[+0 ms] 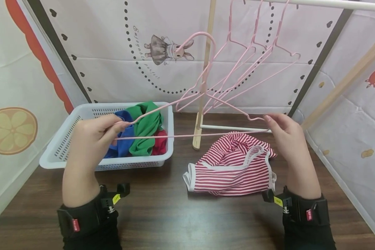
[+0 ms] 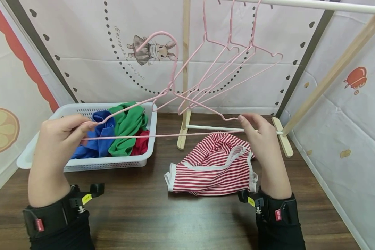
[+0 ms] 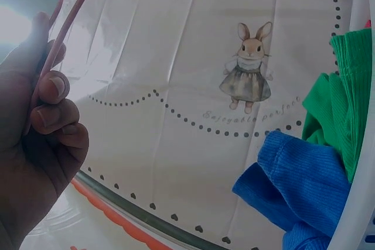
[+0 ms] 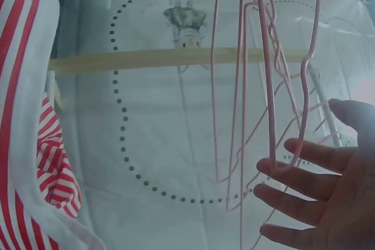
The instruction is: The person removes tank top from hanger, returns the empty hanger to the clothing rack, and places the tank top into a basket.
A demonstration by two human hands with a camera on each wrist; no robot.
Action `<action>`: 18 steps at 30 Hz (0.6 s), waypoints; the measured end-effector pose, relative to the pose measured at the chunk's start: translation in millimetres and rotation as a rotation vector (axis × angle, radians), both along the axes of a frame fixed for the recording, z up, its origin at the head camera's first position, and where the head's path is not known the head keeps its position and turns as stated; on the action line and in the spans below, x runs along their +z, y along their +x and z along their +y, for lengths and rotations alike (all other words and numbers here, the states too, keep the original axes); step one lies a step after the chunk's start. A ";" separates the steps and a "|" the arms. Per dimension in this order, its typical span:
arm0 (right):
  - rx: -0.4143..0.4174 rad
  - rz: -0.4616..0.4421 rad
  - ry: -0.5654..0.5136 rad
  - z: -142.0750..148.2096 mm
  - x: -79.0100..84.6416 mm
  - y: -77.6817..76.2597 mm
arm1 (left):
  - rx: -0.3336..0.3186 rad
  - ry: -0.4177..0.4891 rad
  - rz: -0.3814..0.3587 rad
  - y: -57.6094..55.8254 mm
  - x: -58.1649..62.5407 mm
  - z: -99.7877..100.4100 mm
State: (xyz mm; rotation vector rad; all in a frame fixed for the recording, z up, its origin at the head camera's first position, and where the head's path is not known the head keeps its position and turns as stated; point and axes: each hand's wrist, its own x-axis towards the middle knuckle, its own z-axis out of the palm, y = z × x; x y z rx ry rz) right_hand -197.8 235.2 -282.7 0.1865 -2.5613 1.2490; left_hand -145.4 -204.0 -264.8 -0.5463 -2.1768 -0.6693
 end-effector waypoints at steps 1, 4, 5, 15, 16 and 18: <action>0.013 0.010 0.010 -1.3 1.2 2.2 | -0.010 0.000 0.004 -0.1 0.1 0.7; 0.054 0.062 0.038 -5.0 4.0 8.1 | -0.043 0.008 0.011 -0.4 0.6 3.2; 0.064 0.082 0.041 -6.0 4.5 10.0 | -0.054 0.010 0.013 -0.7 0.7 3.9; 0.120 0.346 0.116 -6.9 5.5 22.5 | -0.139 0.078 0.049 -2.3 -2.5 3.6; 0.142 0.384 0.119 -5.8 4.7 22.2 | -0.143 0.082 0.057 -2.4 -2.8 3.1; 0.183 0.469 0.129 -3.2 3.3 20.8 | -0.149 0.083 0.071 -2.3 -3.0 2.1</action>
